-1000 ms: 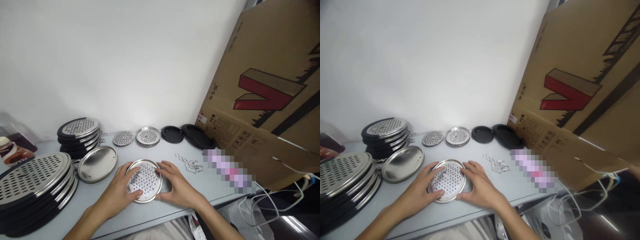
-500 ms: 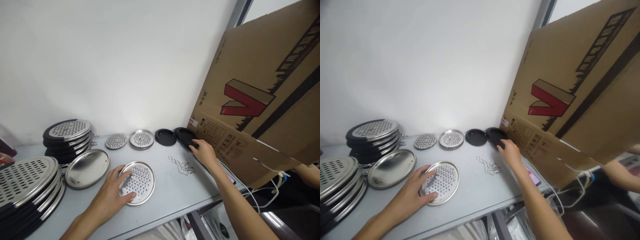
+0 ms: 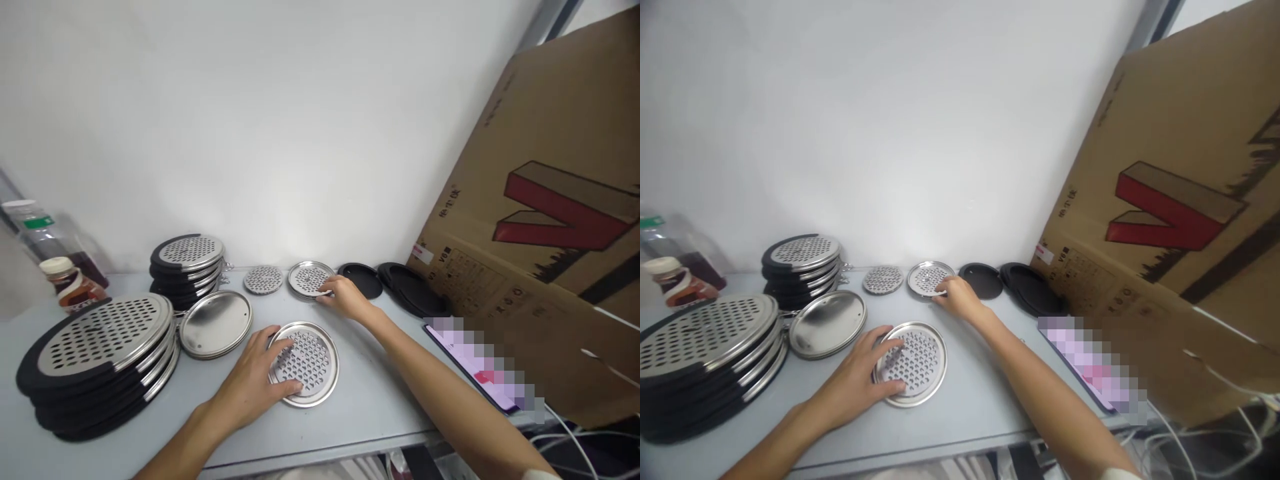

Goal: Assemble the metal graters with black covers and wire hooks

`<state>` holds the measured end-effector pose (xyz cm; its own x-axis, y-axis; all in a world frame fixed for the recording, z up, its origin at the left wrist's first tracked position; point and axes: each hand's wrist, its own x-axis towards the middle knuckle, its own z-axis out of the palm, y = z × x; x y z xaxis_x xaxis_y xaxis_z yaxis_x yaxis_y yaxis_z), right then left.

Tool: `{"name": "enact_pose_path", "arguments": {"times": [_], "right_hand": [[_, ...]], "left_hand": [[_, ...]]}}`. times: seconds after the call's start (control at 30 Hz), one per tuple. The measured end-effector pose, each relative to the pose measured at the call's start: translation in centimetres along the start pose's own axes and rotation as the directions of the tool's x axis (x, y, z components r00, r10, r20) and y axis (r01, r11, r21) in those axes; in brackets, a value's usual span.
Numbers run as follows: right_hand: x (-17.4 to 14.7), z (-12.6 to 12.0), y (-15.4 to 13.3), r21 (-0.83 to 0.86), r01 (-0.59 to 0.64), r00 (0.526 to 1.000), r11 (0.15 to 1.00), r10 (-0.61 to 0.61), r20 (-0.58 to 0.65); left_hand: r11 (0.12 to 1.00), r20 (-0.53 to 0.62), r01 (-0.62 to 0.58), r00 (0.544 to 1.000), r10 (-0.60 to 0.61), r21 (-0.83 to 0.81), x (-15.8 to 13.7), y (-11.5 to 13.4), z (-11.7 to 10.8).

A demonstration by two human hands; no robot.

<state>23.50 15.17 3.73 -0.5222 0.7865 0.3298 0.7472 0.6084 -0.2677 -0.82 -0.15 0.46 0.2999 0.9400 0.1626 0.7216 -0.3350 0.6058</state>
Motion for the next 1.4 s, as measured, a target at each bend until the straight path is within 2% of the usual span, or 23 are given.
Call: {"name": "enact_pose_path", "arguments": {"times": [0.23,0.47,0.77,0.9,1.03,1.1,1.17,1.2,1.23,1.27,1.3,1.33,1.4], "right_hand": [[1.7,0.3,-0.6,-0.068,0.079,0.993,0.995,-0.072,0.097],[1.6,-0.5,-1.4,-0.2,0.081,0.995,0.976,-0.067,0.079],[1.6,-0.4,-1.5,-0.298,0.098,0.995,0.949,-0.09,0.038],[2.1,-0.9,-0.9,-0.284,0.059,0.995,0.957,-0.079,-0.059],[2.6,-2.3,-0.2,-0.215,-0.026,0.972,0.976,-0.025,-0.235],[2.4,-3.5,-0.4,-0.17,-0.058,0.945,0.984,-0.001,-0.326],[1.6,-4.9,-1.2,-0.079,-0.063,0.904,0.995,0.024,-0.426],[0.9,-5.6,-1.8,-0.004,-0.056,0.878,0.998,0.048,-0.476],[0.1,-6.3,-2.5,0.161,-0.025,0.836,0.987,0.109,-0.537],[-0.8,-6.9,-3.2,0.349,0.007,0.805,0.937,0.201,-0.558],[-1.8,-7.3,-4.0,0.524,0.028,0.796,0.851,0.298,-0.527],[-2.8,-7.6,-4.7,0.682,0.04,0.806,0.73,0.38,-0.453],[-4.8,-7.6,-5.9,0.894,0.02,0.844,0.447,0.471,-0.255]], "left_hand": [[1.0,-0.002,-0.008,1.0,0.008,-0.027,-0.1,-0.1,0.0],[0.999,0.007,-0.029,1.0,0.029,-0.028,-0.1,-0.4,0.1],[0.998,-0.007,-0.034,0.999,0.034,-0.053,-0.1,-0.4,0.1],[0.999,0.002,-0.013,1.0,0.013,-0.052,-0.2,-0.3,0.1],[0.998,0.0,0.0,1.0,0.0,-0.063,-0.3,-0.4,0.1],[0.997,-0.009,0.007,1.0,-0.008,-0.071,-0.2,-0.3,0.0],[0.996,-0.064,0.001,0.998,-0.006,-0.087,0.0,0.0,-0.2],[0.995,-0.122,-0.01,0.992,-0.002,-0.1,0.1,0.1,-0.4],[0.993,-0.198,-0.025,0.98,0.001,-0.12,0.2,0.3,-0.6],[0.987,-0.28,-0.04,0.96,-0.005,-0.153,0.3,0.5,-0.9],[0.977,-0.355,-0.05,0.934,-0.028,-0.207,0.5,0.7,-1.2],[0.958,-0.403,-0.052,0.913,-0.069,-0.282,0.5,0.9,-1.6],[0.885,-0.384,-0.036,0.909,-0.164,-0.463,0.6,1.2,-2.4]]}}
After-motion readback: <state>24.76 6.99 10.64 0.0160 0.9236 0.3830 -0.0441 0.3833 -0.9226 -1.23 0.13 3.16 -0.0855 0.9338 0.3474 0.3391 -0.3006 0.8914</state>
